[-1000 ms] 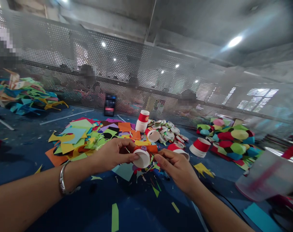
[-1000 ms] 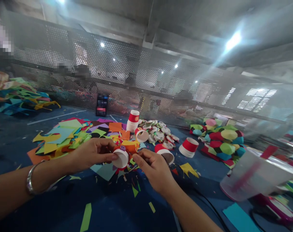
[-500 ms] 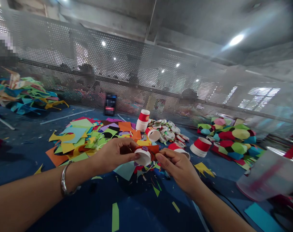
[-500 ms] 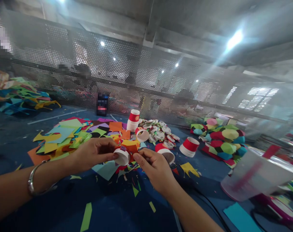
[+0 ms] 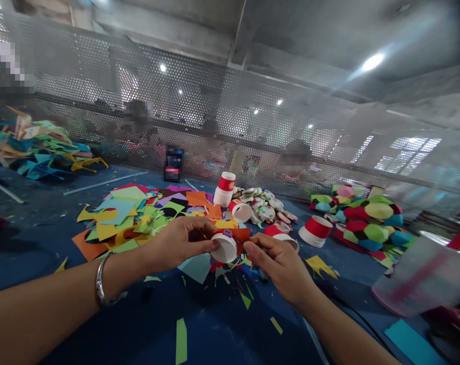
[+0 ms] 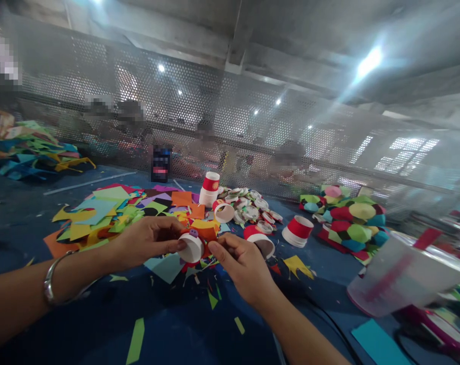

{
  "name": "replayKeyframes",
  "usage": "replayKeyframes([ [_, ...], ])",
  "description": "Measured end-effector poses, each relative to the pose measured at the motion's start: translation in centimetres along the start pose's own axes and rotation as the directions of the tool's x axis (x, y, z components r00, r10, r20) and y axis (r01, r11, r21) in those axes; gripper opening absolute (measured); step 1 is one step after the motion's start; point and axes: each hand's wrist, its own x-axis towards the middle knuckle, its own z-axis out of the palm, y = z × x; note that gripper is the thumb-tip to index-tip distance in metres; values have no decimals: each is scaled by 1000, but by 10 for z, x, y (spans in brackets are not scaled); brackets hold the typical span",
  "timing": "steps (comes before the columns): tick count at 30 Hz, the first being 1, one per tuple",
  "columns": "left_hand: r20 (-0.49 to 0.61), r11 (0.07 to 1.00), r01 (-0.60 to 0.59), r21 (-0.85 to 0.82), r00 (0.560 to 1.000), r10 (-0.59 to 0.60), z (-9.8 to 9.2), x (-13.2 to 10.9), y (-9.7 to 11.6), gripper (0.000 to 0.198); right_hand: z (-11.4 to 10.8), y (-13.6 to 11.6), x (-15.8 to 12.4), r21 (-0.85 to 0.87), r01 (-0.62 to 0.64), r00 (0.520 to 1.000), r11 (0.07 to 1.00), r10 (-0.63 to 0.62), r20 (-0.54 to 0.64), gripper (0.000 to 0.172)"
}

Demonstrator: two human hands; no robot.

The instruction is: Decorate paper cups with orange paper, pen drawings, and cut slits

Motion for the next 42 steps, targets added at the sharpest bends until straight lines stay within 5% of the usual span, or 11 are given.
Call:
replayKeyframes([
  [42,65,996,51,-74,997,-46,-1,5,-5,23,3,-1,2,-48,-13,1000,999,13,-12,33],
])
